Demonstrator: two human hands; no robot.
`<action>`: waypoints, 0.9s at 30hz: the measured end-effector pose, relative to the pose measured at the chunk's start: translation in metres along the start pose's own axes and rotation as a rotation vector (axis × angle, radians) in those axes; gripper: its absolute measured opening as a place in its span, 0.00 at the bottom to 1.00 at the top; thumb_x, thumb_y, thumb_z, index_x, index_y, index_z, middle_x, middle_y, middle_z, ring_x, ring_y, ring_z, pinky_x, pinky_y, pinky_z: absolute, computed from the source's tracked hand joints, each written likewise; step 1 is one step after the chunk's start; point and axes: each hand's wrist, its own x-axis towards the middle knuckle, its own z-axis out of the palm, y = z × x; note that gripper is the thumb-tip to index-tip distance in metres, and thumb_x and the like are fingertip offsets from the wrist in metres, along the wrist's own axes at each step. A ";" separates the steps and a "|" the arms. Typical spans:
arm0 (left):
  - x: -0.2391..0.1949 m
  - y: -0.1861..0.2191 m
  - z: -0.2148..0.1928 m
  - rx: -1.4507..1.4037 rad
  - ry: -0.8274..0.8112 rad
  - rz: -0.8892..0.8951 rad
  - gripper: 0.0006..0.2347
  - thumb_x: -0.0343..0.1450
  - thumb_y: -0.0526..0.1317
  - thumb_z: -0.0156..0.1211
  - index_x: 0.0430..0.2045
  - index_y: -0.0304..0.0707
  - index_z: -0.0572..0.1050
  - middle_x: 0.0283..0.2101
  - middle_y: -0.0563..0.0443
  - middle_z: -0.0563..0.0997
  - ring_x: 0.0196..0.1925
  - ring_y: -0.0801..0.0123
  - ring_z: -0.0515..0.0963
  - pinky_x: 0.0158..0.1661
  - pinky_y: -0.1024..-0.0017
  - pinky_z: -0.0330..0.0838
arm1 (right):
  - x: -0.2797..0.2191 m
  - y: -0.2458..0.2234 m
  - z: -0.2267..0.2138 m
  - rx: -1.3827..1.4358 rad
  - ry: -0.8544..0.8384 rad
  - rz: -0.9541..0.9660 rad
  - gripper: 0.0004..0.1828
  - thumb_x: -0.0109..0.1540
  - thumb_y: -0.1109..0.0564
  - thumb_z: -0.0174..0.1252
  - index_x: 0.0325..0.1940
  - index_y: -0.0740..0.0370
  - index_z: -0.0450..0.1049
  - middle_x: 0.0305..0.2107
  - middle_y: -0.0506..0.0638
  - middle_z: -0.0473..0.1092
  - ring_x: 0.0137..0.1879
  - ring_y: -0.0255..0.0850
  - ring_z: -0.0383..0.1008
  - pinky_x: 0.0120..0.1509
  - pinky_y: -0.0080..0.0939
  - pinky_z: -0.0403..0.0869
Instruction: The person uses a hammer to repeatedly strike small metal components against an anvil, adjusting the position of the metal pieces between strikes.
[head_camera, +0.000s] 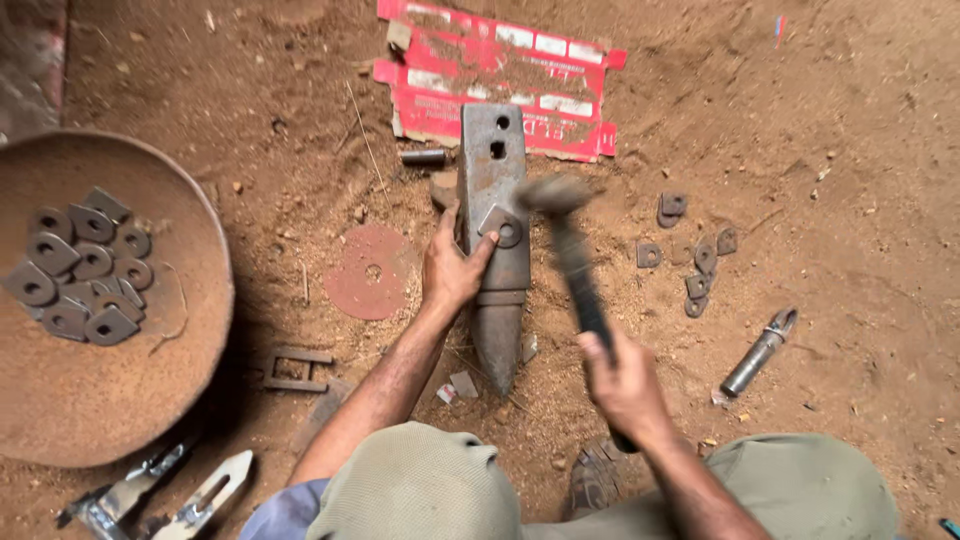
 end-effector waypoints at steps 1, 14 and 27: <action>0.001 0.003 0.000 -0.029 0.000 0.010 0.37 0.68 0.46 0.69 0.68 0.30 0.56 0.59 0.30 0.76 0.53 0.49 0.83 0.52 0.48 0.80 | 0.003 -0.004 -0.010 0.096 0.050 -0.086 0.18 0.66 0.41 0.48 0.45 0.58 0.69 0.16 0.47 0.68 0.17 0.35 0.68 0.18 0.39 0.70; -0.013 -0.005 0.009 0.355 0.099 0.501 0.29 0.69 0.48 0.70 0.64 0.47 0.64 0.77 0.28 0.50 0.75 0.35 0.59 0.63 0.42 0.72 | -0.046 -0.019 -0.039 0.833 0.254 -0.635 0.32 0.68 0.37 0.60 0.56 0.70 0.65 0.29 0.58 0.70 0.33 0.45 0.73 0.35 0.45 0.76; -0.011 0.010 0.011 0.032 0.045 0.198 0.44 0.69 0.47 0.68 0.74 0.35 0.42 0.67 0.25 0.70 0.63 0.39 0.77 0.61 0.51 0.72 | -0.003 -0.004 -0.002 0.122 0.164 -0.149 0.17 0.68 0.44 0.52 0.40 0.60 0.69 0.22 0.54 0.67 0.24 0.39 0.69 0.27 0.41 0.70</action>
